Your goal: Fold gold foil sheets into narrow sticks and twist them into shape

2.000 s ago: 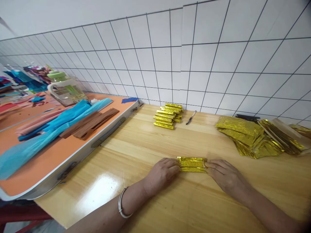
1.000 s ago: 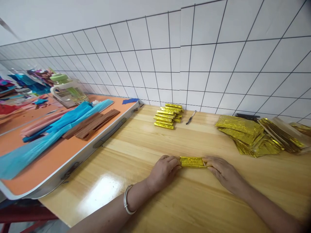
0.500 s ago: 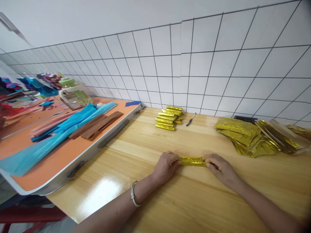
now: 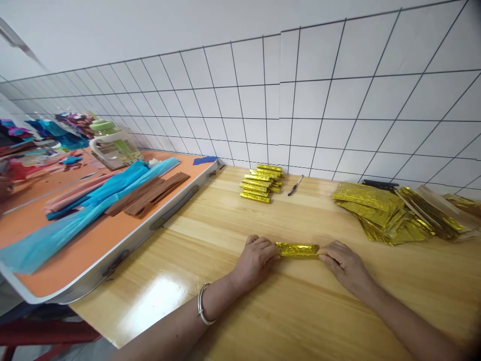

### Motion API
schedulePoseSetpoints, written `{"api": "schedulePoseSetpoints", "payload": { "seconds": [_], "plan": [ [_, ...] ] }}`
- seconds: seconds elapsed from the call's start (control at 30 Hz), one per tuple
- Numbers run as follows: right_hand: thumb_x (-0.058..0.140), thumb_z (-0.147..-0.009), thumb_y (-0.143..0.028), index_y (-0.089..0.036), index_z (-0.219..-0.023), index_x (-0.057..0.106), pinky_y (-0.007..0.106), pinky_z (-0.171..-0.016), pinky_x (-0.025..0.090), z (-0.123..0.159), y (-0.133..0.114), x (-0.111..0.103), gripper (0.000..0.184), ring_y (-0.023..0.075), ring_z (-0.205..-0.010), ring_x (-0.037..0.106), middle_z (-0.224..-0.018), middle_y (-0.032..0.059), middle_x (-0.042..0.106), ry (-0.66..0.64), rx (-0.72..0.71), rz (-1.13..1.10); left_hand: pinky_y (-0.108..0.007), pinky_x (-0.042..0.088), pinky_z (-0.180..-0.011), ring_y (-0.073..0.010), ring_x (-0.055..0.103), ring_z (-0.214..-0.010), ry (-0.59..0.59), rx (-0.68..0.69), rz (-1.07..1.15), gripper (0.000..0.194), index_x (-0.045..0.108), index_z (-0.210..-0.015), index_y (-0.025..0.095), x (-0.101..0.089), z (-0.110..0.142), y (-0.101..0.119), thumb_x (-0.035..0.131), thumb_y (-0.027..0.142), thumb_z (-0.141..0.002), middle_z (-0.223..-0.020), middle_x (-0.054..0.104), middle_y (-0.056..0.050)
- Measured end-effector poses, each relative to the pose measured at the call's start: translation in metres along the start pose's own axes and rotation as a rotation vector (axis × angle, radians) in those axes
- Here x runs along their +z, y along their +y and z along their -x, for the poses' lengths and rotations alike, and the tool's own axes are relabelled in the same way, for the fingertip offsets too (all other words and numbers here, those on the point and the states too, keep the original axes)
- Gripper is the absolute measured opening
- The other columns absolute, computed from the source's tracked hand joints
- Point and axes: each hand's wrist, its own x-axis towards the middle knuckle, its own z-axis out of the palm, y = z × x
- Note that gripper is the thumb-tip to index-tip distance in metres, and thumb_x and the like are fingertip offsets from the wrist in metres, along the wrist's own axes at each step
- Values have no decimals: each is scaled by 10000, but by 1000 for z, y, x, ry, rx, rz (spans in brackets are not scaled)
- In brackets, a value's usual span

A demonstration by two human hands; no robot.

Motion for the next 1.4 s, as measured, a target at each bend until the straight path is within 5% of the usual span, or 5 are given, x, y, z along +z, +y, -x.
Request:
{"api": "schedulePoseSetpoints", "payload": {
  "seconds": [0.2,0.5,0.9,1.4],
  "plan": [
    [411,-895,-315,-228,-850,606,281,-621,438,-8,-2,5,218,171,-709,574,-757,10,635,-10,203,27,-290,366,-745,-156,580,-766,5,-213,-13,177,598,-853,202,4,-10,2,442,260,-915,-785,654,-10],
    [428,-858,-318,-223,-718,543,247,-500,337,-25,6,8,204,155,-569,530,-623,-14,570,-99,285,168,-285,373,-669,-177,603,-690,-4,-310,-135,114,554,-815,187,13,-26,4,472,242,-871,-750,654,-26],
    [469,-843,-254,-216,-804,528,256,-635,396,-28,5,7,81,171,-754,569,-814,34,582,-107,251,267,-278,402,-670,-171,569,-752,-93,-264,-216,90,514,-829,201,5,-27,1,523,288,-847,-862,570,-22],
    [442,-862,-250,-205,-818,507,295,-635,392,-16,6,12,91,192,-741,547,-830,47,569,-46,223,191,-272,419,-635,-170,537,-703,-170,-153,-273,59,473,-883,169,10,-17,7,436,214,-893,-839,559,-46]
  ]
}}
